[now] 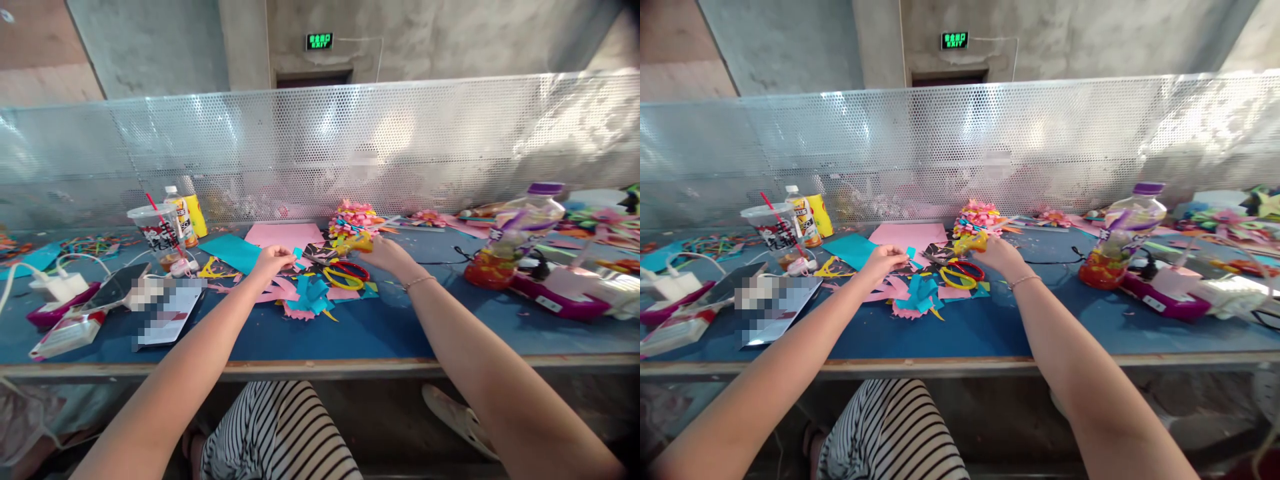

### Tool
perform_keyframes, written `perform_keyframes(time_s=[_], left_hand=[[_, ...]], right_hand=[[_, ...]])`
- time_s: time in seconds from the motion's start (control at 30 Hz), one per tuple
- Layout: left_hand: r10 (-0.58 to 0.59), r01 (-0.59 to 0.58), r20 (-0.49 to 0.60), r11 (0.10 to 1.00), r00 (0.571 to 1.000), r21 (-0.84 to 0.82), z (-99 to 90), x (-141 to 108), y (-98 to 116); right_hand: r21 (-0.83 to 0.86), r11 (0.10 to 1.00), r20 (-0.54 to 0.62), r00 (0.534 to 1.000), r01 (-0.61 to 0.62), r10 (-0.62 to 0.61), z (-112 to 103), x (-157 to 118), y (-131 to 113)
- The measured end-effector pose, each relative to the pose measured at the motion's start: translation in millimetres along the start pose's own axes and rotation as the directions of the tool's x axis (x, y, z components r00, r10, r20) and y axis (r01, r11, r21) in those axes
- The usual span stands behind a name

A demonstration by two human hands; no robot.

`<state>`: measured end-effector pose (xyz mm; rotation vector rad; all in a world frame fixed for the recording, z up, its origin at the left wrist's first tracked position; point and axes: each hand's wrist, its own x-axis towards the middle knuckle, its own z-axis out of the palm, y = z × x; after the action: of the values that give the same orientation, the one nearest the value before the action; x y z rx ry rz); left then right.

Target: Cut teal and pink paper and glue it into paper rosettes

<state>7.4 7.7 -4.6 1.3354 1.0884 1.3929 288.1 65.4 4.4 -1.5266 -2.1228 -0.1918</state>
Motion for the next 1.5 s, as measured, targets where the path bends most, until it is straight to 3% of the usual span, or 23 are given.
perform_keyframes(time_s=[0.1, 0.2, 0.27, 0.37, 0.6, 1.2, 1.5], left_hand=[[-0.052, 0.054, 0.040, 0.998, 0.998, -0.039, 2.2, -2.6, 1.5], [-0.092, 0.097, 0.066, 0.993, 0.994, -0.063, 4.2, -4.5, 3.2], [-0.114, 0.118, 0.065, 0.991, 0.991, -0.066, 5.6, -5.9, 5.1], [-0.143, 0.147, 0.063, 0.987, 0.988, -0.064, 7.8, -8.4, 8.8], [-0.139, 0.142, 0.076, 0.989, 0.987, -0.042, 10.4, -11.5, 13.3], [-0.133, 0.136, 0.073, 0.990, 0.988, -0.040, 11.0, -13.2, 16.2], [-0.072, 0.076, 0.037, 0.990, 0.997, -0.118, 6.0, -9.1, 13.4]], right_hand=[[-0.035, 0.999, -0.186, 0.982, -0.023, 0.016, -3.9, -2.0, -13.1], [-0.062, 0.988, -0.363, 0.919, 0.138, -0.152, -3.3, -2.5, -26.5], [-0.079, 0.968, -0.403, 0.881, 0.236, -0.248, -2.0, -2.8, -33.0], [-0.088, 0.942, -0.402, 0.854, 0.324, -0.331, -1.1, -3.7, -39.9], [-0.072, 0.911, -0.387, 0.830, 0.406, -0.401, -0.7, -4.4, -44.4], [0.024, 0.915, -0.326, 0.869, 0.402, -0.373, 3.3, -2.7, -41.2], [-0.023, 0.930, -0.285, 0.889, 0.368, -0.359, 2.0, -0.2, -38.2]])
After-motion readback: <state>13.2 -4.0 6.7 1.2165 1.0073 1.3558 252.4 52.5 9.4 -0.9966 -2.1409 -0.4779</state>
